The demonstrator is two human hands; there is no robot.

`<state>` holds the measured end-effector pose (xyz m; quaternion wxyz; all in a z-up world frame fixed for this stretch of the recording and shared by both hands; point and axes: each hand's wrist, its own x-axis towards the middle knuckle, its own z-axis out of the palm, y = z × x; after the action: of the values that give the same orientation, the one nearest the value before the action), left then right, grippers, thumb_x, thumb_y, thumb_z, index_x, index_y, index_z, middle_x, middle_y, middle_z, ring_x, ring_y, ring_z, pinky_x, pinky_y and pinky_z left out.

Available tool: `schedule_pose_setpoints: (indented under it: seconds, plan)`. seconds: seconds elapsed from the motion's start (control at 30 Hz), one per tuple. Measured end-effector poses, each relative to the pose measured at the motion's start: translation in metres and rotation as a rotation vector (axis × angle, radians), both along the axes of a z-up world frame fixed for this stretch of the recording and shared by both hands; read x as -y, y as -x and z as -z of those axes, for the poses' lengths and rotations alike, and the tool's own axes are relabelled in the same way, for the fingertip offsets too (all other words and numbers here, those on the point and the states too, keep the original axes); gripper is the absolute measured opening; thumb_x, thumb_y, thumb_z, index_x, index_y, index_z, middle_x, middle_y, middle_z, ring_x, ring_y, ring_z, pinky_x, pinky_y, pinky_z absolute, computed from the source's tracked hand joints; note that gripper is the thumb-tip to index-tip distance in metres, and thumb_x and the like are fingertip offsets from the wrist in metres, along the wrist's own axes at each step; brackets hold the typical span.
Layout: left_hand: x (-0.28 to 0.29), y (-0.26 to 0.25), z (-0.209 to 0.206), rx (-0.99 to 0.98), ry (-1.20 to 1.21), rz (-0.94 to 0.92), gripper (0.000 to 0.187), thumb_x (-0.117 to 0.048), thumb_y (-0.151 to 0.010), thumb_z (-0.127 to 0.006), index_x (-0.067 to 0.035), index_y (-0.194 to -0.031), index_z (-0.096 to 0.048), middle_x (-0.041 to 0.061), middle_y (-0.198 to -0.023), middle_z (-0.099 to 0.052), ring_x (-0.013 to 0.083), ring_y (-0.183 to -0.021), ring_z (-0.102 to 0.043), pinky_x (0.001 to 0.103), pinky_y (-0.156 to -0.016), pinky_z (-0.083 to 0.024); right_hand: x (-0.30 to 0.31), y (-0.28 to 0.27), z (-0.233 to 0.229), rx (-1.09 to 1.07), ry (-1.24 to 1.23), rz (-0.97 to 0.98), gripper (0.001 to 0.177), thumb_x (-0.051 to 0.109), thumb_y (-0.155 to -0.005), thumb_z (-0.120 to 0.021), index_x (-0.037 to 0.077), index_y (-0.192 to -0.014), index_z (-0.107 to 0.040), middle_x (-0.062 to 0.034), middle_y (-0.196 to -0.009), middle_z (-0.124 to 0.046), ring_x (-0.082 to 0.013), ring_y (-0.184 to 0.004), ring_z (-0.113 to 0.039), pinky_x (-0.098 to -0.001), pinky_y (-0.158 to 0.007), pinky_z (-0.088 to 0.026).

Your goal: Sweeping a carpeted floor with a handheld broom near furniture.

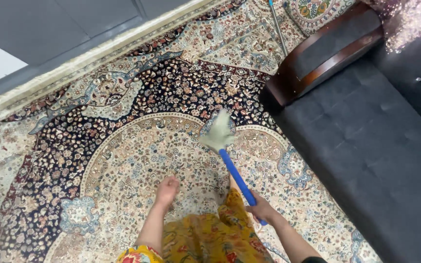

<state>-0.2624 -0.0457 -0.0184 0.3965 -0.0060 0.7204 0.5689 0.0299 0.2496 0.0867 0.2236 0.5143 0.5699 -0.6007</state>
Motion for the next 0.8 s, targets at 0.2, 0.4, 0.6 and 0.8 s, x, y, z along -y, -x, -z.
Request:
schedule_pose_setpoints:
  seconds: [0.2, 0.4, 0.6, 0.8]
  plan:
    - [-0.110, 0.016, -0.029, 0.058, 0.021, 0.005, 0.033, -0.017, -0.095, -0.062, -0.005, -0.125, -0.066, 0.005, -0.095, -0.072, 0.0125, -0.075, -0.065, 0.027, -0.072, -0.053, -0.042, 0.018, -0.079, -0.078, -0.206, -0.340, 0.086, 0.022, -0.089, -0.077, 0.040, -0.159, -0.029, -0.0043, -0.069, -0.061, -0.0129, -0.046, -0.055, -0.0305, -0.049, -0.051]
    - [-0.177, 0.036, -0.064, 0.060, -0.051, 0.078, 0.039, -0.017, -0.098, -0.061, -0.003, -0.134, -0.060, 0.008, -0.098, -0.072, 0.0141, -0.082, -0.064, 0.029, -0.078, -0.053, -0.078, 0.036, -0.022, -0.354, -0.616, -0.202, 0.092, 0.016, -0.084, -0.080, 0.031, -0.159, -0.029, -0.0034, -0.075, -0.067, -0.0108, -0.052, -0.062, -0.0302, -0.050, -0.054]
    - [-0.181, 0.067, -0.113, 0.113, 0.087, 0.024, 0.041, -0.018, -0.098, -0.059, -0.007, -0.137, -0.058, 0.003, -0.102, -0.072, 0.0140, -0.086, -0.065, 0.029, -0.082, -0.053, -0.107, 0.158, -0.011, -0.050, -0.010, 0.257, 0.110, 0.000, -0.080, -0.077, 0.023, -0.163, -0.010, -0.0074, -0.069, -0.060, -0.0210, -0.044, -0.052, -0.0394, -0.041, -0.043]
    - [-0.171, 0.079, -0.058, 0.107, 0.048, -0.058, 0.038, -0.015, -0.097, -0.060, -0.002, -0.133, -0.060, 0.005, -0.103, -0.071, 0.0149, -0.086, -0.065, 0.029, -0.080, -0.053, -0.165, 0.134, -0.035, -0.050, -0.137, -0.442, 0.096, 0.009, -0.086, -0.077, 0.036, -0.164, -0.028, -0.0163, -0.078, -0.065, -0.0164, -0.047, -0.057, -0.0341, -0.046, -0.049]
